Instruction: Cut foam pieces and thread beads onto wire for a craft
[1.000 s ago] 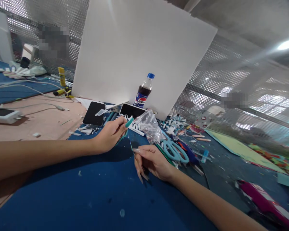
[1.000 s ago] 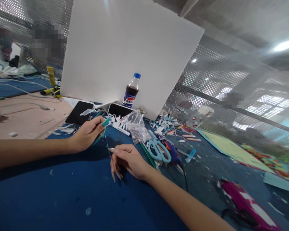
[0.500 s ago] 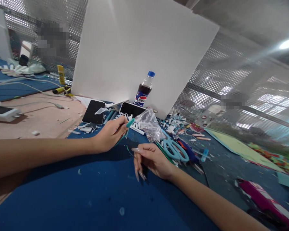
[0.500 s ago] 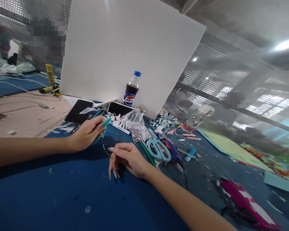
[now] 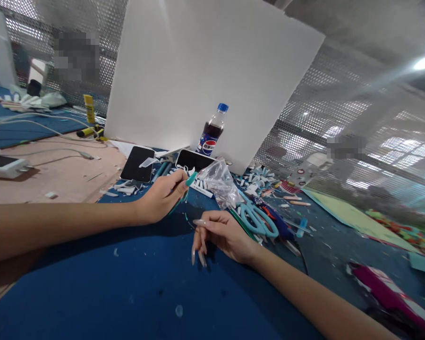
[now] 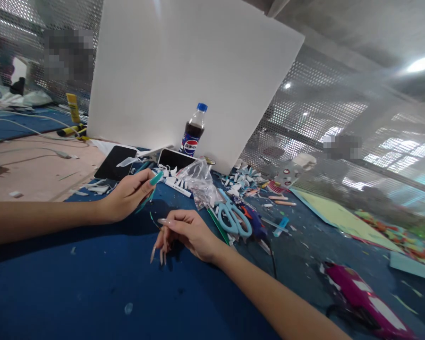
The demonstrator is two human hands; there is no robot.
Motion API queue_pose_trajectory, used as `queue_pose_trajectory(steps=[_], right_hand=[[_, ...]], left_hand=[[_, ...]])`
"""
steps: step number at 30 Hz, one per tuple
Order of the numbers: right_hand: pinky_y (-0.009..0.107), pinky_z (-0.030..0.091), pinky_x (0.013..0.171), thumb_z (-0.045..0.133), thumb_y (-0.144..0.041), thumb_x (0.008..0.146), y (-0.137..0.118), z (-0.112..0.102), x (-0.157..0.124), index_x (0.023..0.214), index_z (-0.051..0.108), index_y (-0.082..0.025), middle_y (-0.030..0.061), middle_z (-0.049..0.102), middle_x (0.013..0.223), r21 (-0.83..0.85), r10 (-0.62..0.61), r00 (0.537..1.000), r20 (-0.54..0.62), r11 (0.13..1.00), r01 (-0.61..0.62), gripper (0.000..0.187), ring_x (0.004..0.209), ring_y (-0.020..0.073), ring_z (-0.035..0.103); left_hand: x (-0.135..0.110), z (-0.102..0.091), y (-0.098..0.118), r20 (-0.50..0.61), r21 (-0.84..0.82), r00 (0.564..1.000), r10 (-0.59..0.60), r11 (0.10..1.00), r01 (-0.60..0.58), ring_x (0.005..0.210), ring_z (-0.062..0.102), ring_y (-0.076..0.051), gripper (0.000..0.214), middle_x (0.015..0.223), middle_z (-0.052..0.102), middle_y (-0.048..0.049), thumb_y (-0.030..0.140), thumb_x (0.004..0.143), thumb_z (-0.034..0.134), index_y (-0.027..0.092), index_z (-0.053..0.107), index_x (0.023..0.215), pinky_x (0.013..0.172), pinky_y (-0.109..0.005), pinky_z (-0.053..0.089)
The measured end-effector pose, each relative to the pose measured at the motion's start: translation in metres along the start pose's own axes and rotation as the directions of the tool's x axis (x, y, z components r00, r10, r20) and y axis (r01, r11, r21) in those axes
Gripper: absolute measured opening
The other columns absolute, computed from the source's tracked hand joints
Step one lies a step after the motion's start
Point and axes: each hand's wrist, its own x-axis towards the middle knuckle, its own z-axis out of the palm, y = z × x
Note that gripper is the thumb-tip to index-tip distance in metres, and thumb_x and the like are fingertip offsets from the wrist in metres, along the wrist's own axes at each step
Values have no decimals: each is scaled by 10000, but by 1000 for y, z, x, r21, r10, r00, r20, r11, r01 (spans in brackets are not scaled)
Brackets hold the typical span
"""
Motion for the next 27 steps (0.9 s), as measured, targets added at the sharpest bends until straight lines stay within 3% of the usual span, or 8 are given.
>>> queue_pose_trajectory(steps=[20, 27], right_hand=[[217, 440, 501, 583, -295, 797, 1, 1, -1, 633, 535, -122, 70, 684, 661, -17, 20, 1000, -22, 1000, -20, 243, 506, 95, 595], [214, 453, 473, 622, -248, 771, 0, 0, 0, 769, 485, -152, 59, 662, 871, 24, -60, 997, -47, 998, 61, 167, 526, 97, 614]], left_hand=[[0, 0, 1, 23, -2, 1000, -14, 1000, 14, 472, 330, -74, 232, 529, 370, 62, 266, 901, 348, 192, 388, 685, 468, -222, 298], [0, -2, 1, 59, 85, 997, 53, 995, -58, 501, 331, -75, 229, 555, 359, 56, 244, 888, 345, 186, 378, 670, 476, -214, 287]])
